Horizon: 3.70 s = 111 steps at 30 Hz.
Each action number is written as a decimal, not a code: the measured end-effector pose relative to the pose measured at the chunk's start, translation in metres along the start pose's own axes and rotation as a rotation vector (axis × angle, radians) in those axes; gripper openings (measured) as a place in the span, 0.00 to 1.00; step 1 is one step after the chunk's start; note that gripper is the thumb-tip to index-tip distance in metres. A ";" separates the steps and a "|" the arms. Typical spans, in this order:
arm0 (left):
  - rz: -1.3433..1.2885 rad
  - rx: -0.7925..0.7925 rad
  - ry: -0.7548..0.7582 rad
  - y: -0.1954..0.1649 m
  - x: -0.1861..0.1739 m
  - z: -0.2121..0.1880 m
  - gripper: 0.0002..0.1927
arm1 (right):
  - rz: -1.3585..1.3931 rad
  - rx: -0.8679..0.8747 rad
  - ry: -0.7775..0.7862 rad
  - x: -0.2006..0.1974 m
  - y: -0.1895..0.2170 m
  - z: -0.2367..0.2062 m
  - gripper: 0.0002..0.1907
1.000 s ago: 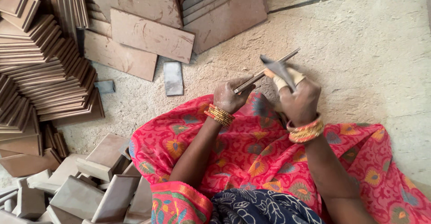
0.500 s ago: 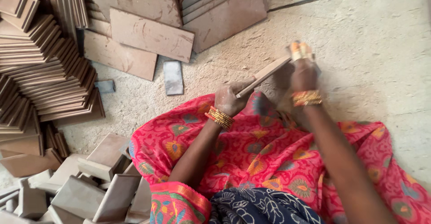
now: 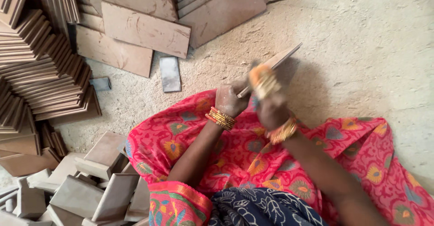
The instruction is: The person sits on the floor and sands rectangular wooden boards using a sanding block. They hold each board with one hand and rub the surface with the sanding block in the other hand, then place the finished board into a stack.
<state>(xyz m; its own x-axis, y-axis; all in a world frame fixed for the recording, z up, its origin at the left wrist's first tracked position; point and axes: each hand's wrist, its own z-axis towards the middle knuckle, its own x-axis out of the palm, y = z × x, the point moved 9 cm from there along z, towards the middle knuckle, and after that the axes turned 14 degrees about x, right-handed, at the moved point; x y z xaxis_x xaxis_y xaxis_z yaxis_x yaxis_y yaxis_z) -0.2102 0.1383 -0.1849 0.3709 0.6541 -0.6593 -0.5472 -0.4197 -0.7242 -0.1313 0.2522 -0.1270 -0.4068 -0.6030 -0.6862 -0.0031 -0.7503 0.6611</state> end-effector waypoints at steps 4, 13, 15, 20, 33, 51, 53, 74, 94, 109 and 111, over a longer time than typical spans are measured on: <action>-0.159 0.007 -0.101 -0.020 -0.018 0.007 0.16 | -0.313 0.500 0.001 -0.004 -0.152 0.058 0.15; -0.037 -0.016 0.060 -0.005 0.005 0.001 0.14 | 0.031 -0.047 -0.005 -0.029 0.027 0.019 0.23; -0.011 -0.135 0.303 0.020 0.031 -0.002 0.11 | 0.054 -0.139 -0.039 -0.024 0.068 -0.002 0.20; 0.051 0.095 0.089 0.000 0.002 -0.002 0.13 | -0.210 0.130 0.046 0.009 -0.013 0.022 0.13; 0.253 -0.131 0.279 0.053 -0.064 -0.003 0.12 | 0.293 0.711 0.128 -0.027 -0.136 0.046 0.23; 0.668 -0.185 0.338 0.047 0.051 -0.009 0.35 | 0.172 0.773 0.176 0.031 -0.045 0.006 0.20; 0.719 -0.138 0.225 0.043 0.042 -0.004 0.28 | 0.382 0.649 0.121 0.015 -0.049 0.019 0.26; -0.081 0.313 -0.151 0.006 -0.007 0.052 0.21 | -0.364 -0.179 -0.185 -0.034 0.139 0.039 0.20; -0.104 0.227 -0.116 -0.016 -0.002 0.054 0.14 | -0.293 -0.097 -0.160 -0.042 0.106 0.033 0.23; 0.062 0.198 -0.311 -0.040 -0.041 0.050 0.44 | 0.827 0.917 -0.287 -0.085 0.015 0.055 0.16; 0.077 0.139 -0.230 -0.032 -0.036 0.055 0.44 | 0.825 0.891 -0.237 -0.074 0.033 0.057 0.16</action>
<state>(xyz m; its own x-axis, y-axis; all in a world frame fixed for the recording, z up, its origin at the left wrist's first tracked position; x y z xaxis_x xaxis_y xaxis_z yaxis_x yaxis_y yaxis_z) -0.2474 0.1632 -0.1268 0.1530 0.7556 -0.6369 -0.6708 -0.3939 -0.6284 -0.1531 0.2873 -0.0367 -0.7370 -0.6744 0.0436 -0.2503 0.3324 0.9093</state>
